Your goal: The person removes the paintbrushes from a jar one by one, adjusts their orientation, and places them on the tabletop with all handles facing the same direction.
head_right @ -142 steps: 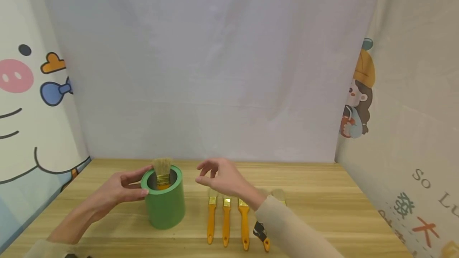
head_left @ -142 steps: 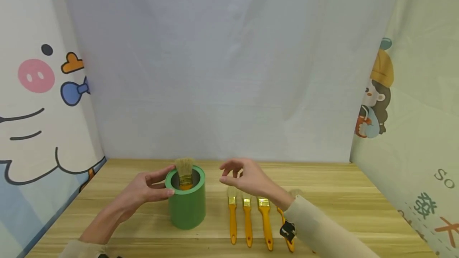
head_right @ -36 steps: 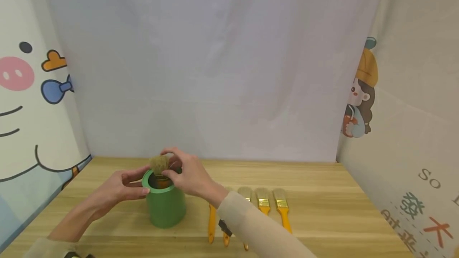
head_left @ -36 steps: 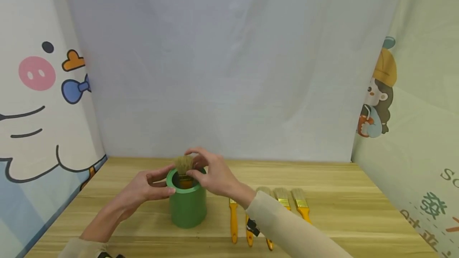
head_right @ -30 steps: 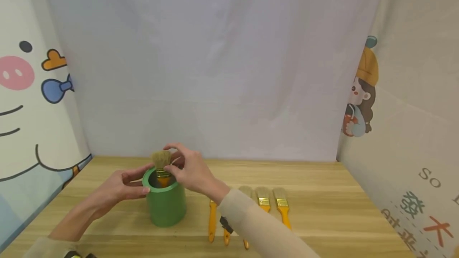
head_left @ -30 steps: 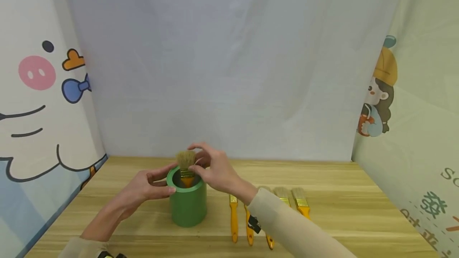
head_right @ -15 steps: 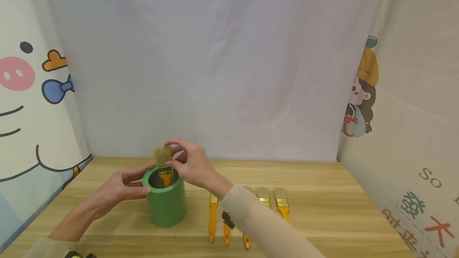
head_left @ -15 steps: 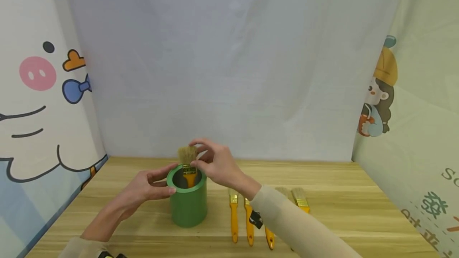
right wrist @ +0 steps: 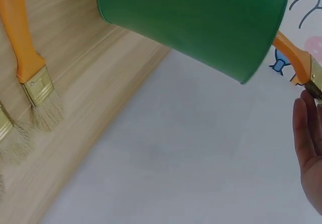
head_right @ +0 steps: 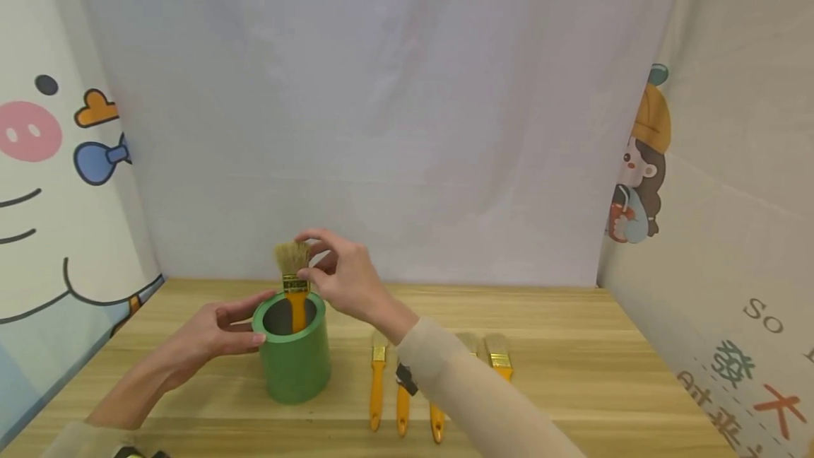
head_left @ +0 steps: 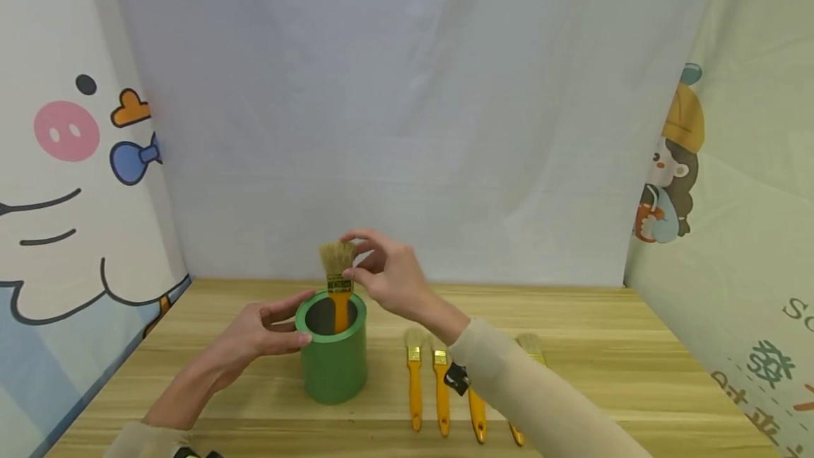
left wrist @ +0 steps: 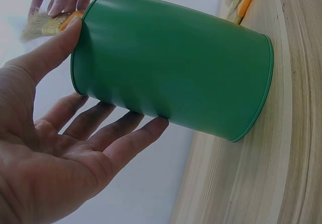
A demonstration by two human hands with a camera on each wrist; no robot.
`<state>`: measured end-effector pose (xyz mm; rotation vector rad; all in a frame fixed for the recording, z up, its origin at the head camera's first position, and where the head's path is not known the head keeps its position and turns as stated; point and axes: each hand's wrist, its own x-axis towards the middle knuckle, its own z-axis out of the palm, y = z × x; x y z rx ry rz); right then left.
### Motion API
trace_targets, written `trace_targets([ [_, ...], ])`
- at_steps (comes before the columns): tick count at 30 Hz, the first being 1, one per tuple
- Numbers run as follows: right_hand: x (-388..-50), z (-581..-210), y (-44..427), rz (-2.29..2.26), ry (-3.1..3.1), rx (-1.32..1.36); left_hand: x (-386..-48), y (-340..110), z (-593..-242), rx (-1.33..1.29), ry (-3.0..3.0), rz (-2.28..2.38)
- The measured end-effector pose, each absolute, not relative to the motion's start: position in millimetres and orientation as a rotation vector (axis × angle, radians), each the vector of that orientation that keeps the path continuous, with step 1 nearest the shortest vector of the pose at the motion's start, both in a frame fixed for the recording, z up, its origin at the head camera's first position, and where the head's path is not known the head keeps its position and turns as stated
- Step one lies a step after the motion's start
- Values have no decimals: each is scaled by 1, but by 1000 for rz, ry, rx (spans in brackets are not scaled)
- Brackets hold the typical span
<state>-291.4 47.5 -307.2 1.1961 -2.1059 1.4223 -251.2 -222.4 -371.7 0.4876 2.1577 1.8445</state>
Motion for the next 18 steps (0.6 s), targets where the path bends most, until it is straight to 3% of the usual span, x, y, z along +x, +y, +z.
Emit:
trace_targets([
  [18,-289,-272,61,1383,-2004,1225,-250,-221,-370,458,2159,1847],
])
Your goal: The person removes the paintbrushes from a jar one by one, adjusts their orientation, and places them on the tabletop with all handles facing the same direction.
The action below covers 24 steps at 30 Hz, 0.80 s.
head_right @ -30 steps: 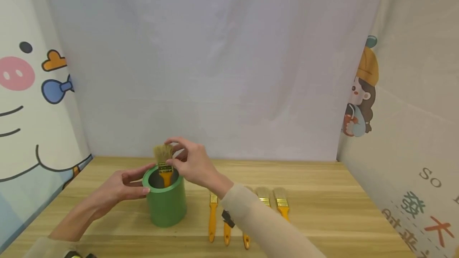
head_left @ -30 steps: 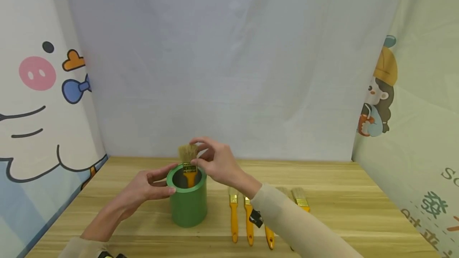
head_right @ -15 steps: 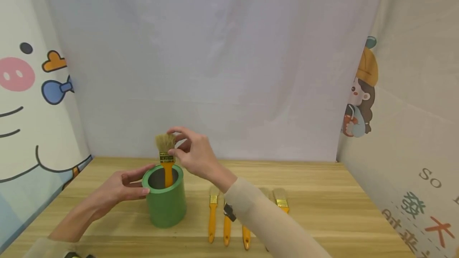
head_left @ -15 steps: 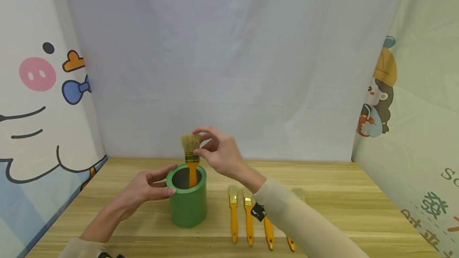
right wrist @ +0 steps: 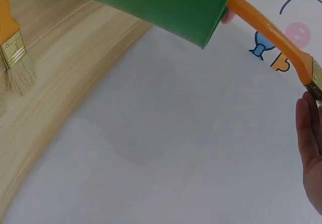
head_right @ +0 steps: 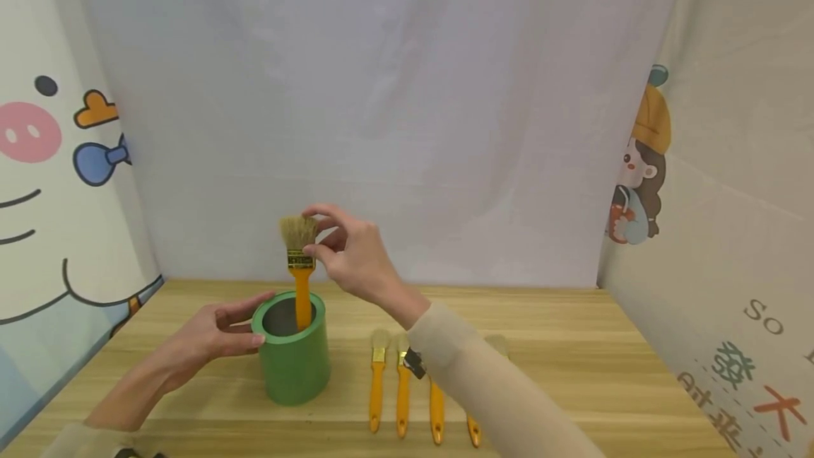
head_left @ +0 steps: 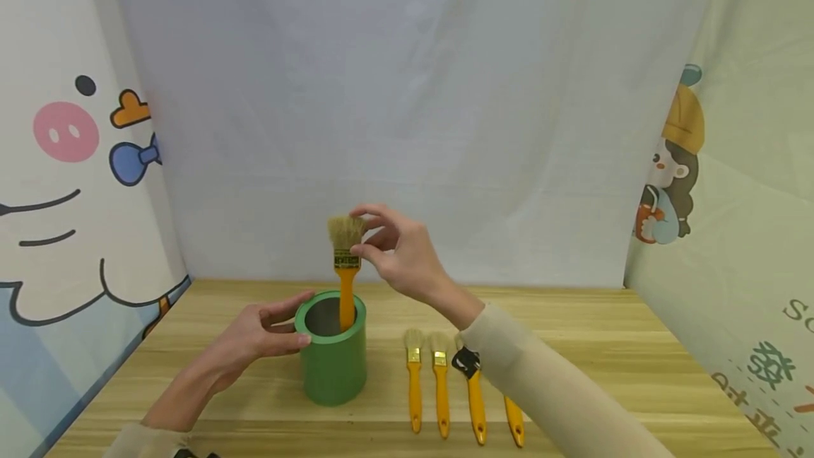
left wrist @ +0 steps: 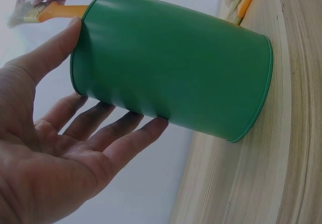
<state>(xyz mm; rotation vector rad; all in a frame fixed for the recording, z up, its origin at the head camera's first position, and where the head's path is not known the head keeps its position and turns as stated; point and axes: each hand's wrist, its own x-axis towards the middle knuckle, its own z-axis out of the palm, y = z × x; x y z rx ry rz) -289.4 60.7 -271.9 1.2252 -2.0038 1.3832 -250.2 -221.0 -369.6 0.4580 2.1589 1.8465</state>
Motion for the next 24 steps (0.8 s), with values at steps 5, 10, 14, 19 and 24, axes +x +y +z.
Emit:
trace_targets([
  [5,-289,-259,65,1357,-1951,1228,-250,-221,-370,470,2160,1851],
  [10,-288,-247,70,1368,-1941,1218,-251,-221,-372,478,2155,1849],
  [14,-288,-243,76,1404,-1958,1197,-252,-222,-373,481,2142,1859],
  [19,-287,-244,88,1395,-1977,1167,-252,-222,-374,490,2126,1870],
  [24,-286,-251,99,1377,-1992,1162,-252,-221,-374,493,2127,1871],
])
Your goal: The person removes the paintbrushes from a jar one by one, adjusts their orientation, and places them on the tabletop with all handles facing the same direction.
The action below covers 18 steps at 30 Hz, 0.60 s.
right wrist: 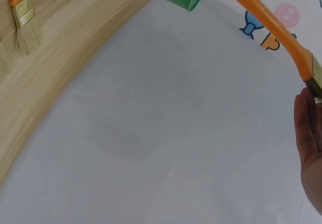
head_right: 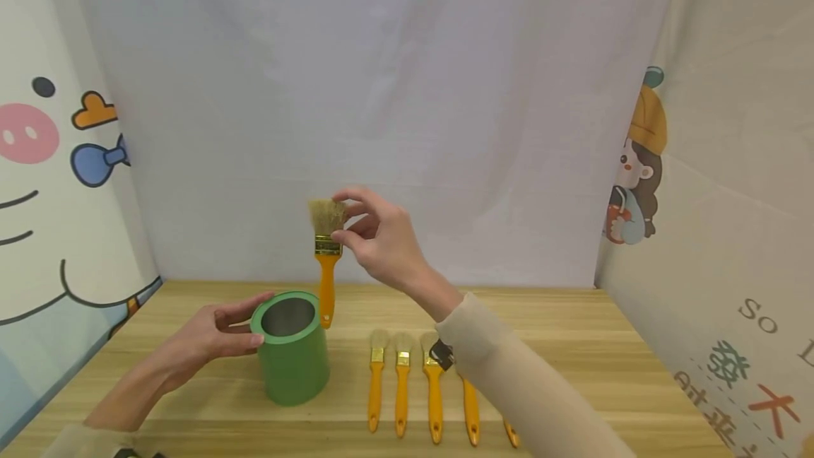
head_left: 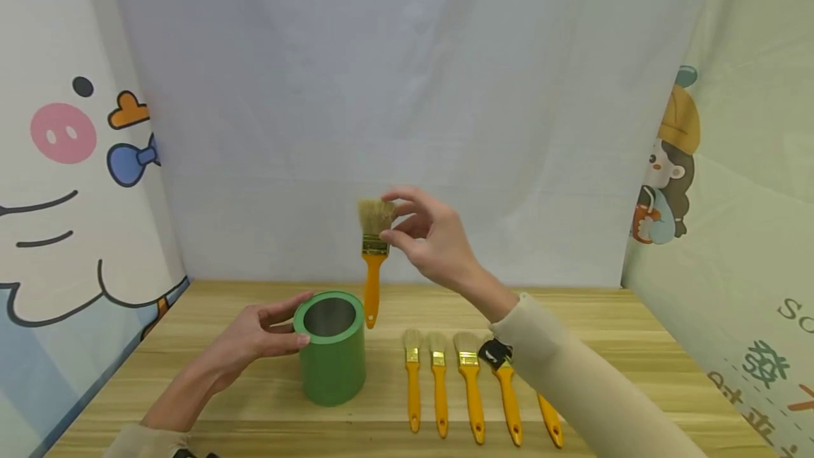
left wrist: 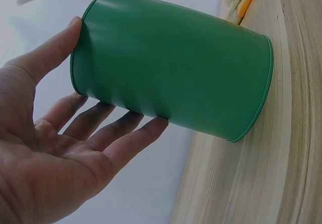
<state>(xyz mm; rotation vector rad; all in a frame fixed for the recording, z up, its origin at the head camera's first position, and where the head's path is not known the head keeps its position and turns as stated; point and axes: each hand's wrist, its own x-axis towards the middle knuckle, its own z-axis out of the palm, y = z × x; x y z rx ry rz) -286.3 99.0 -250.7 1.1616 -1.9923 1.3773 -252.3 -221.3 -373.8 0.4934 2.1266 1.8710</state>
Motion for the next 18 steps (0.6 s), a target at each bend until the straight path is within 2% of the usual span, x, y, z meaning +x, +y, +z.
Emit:
trace_targets([
  [18,-275,-307,134,1429,-2149,1073,-251,-221,-374,505,2142,1869],
])
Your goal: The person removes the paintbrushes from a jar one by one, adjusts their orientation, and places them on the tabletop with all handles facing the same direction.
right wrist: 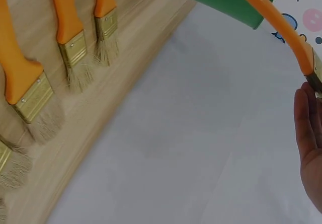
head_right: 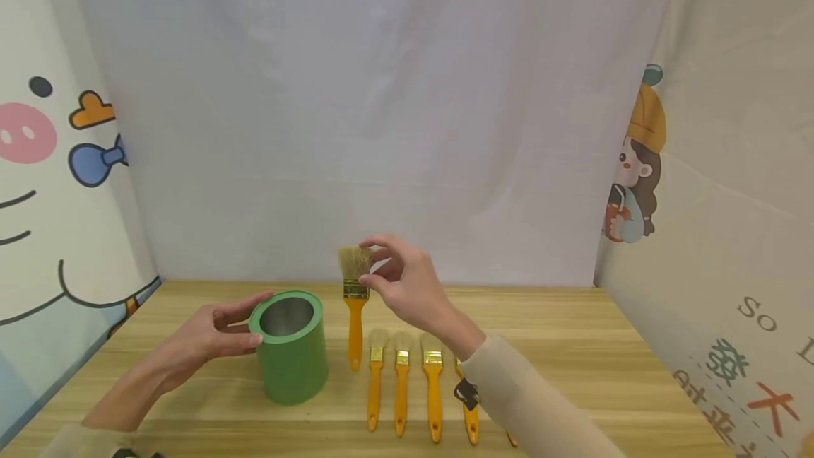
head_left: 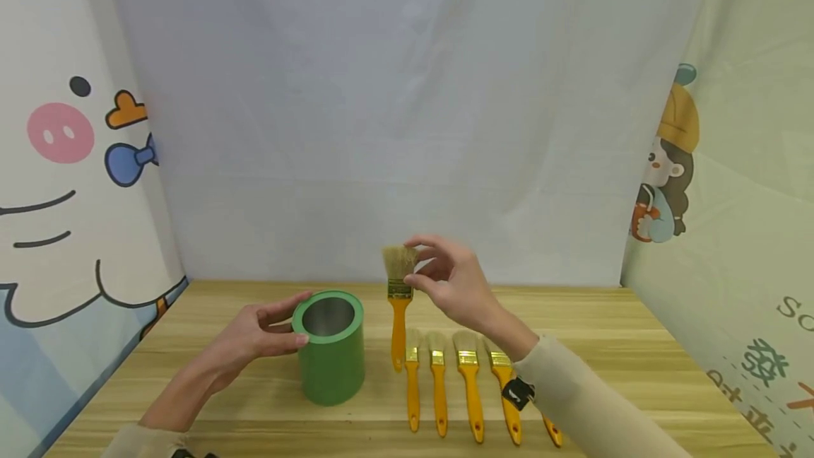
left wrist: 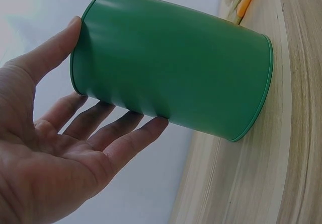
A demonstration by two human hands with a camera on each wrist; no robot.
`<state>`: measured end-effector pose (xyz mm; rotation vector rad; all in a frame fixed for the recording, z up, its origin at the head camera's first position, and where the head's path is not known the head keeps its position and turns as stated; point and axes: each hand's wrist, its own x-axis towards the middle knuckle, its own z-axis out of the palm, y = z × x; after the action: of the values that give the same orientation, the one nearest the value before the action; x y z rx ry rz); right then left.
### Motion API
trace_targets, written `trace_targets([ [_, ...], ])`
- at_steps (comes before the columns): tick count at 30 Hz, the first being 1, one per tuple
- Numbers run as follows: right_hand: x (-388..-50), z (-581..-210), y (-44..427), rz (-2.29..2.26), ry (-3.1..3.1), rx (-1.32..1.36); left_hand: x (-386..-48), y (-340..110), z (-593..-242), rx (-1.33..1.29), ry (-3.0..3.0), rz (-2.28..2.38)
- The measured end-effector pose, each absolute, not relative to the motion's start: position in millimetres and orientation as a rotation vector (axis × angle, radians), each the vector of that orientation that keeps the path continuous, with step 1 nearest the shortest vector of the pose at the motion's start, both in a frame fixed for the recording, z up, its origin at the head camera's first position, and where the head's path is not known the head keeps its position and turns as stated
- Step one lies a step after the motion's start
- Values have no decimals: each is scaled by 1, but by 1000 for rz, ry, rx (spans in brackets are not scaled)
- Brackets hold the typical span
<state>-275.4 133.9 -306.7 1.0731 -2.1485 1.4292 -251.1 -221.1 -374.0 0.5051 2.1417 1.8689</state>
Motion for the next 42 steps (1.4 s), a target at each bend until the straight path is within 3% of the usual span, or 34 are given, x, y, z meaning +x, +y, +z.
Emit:
trace_targets([
  [20,-263,-343,179,1469,-2300,898,-252,-220,-374,493,2164,1851],
  [42,-253,-355,253,1427,-2385,767,-252,-221,-374,489,2168,1860],
])
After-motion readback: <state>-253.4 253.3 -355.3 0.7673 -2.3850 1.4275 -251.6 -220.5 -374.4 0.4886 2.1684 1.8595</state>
